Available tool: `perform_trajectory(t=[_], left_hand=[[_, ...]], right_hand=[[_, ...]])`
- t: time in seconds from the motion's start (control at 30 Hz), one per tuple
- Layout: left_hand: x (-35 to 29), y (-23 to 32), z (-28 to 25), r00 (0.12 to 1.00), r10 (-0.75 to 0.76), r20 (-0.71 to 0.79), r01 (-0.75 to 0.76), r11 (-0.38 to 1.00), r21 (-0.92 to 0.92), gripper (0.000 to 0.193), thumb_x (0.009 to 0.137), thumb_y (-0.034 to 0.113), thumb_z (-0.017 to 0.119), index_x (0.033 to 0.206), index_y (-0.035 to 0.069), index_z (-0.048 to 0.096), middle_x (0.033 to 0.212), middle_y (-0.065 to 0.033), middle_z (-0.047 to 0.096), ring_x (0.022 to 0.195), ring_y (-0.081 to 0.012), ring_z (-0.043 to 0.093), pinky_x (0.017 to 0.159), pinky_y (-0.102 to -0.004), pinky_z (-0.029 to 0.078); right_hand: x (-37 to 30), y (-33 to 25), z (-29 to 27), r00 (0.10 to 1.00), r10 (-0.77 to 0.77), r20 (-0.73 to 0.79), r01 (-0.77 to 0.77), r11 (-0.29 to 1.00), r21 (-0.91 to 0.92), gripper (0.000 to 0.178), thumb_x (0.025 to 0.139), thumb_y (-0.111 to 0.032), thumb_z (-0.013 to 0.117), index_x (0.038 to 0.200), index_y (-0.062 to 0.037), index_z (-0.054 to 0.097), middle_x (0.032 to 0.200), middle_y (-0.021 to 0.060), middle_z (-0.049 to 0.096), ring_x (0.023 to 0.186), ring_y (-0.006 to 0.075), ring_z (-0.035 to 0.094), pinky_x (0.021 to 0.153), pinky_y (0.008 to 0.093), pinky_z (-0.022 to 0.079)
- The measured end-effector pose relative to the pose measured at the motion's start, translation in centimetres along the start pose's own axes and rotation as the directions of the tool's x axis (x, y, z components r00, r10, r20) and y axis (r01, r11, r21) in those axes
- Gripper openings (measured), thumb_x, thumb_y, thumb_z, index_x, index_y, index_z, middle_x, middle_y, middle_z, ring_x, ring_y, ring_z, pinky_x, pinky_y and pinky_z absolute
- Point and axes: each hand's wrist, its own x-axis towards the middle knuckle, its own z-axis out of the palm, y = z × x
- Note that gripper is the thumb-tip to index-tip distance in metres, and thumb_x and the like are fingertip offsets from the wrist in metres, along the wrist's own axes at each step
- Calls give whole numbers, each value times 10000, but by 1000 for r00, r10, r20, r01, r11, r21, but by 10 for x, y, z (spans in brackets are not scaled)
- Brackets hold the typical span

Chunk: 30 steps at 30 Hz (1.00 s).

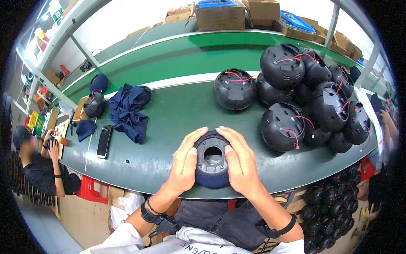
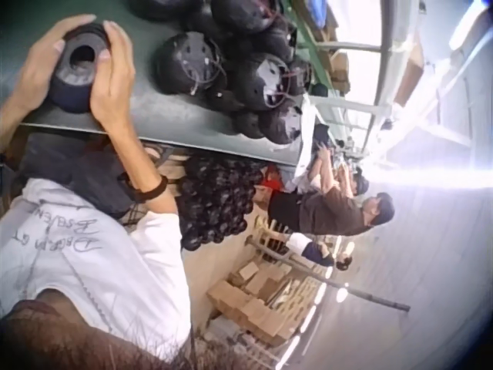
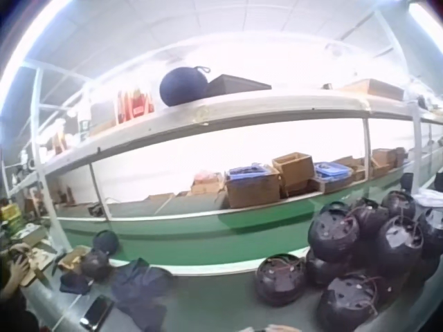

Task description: The recorder is assembling fabric covers onto spherical electronic components at a factory workstation.

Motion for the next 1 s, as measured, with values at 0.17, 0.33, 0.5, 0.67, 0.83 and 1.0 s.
perform_trajectory(t=[0.17,0.33,0.5,0.67,0.83,1.0], left_hand=[[-1,-1,1,1000,14,-18,-14,1000,-16,462,1020,158,381,1381,-67,561,1413,-251,578,1348,-366,544,1152,-415,389],[-1,-2,0,999,35,-10,-36,998,-51,429,1007,93,401,1377,-76,539,1407,-263,561,1327,-397,543,1148,-423,393],[-2,-2,-1,999,39,7,-39,998,-53,432,1010,94,403,1385,-72,536,1414,-258,557,1343,-391,530,1157,-420,381],[3,0,-8,997,-44,70,49,996,-70,431,1031,111,412,1410,-56,532,1437,-239,549,1380,-366,504,1175,-402,357],[13,4,-10,978,-180,108,191,976,-105,434,1085,196,417,1432,-40,530,1450,-222,546,1387,-329,502,1171,-374,356],[15,11,-7,995,-71,69,73,997,-28,431,1095,235,386,1381,-32,568,1401,-199,580,1350,-309,524,1166,-378,354]], right_hand=[[0,-1,2,1000,-17,-6,17,1000,-13,410,947,-28,444,1304,55,628,1367,244,612,1321,365,567,1135,409,404],[0,-1,1,1000,-15,-7,15,1000,-1,405,947,-29,446,1297,54,634,1358,242,617,1311,355,577,1128,399,410],[-1,3,0,1000,-11,-10,11,1000,8,411,948,-26,451,1309,40,635,1380,234,611,1326,346,569,1136,391,403],[-2,1,-5,998,64,24,-64,998,19,410,1023,-153,508,1391,6,598,1493,234,538,1422,329,495,1177,390,356],[-4,-12,-5,964,267,0,-267,962,-56,489,1088,-282,477,1466,28,487,1506,248,504,1418,362,480,1183,401,342],[-2,-17,1,956,294,-11,-294,956,-10,464,1067,-301,511,1388,33,528,1413,251,561,1357,406,515,1169,455,346]])
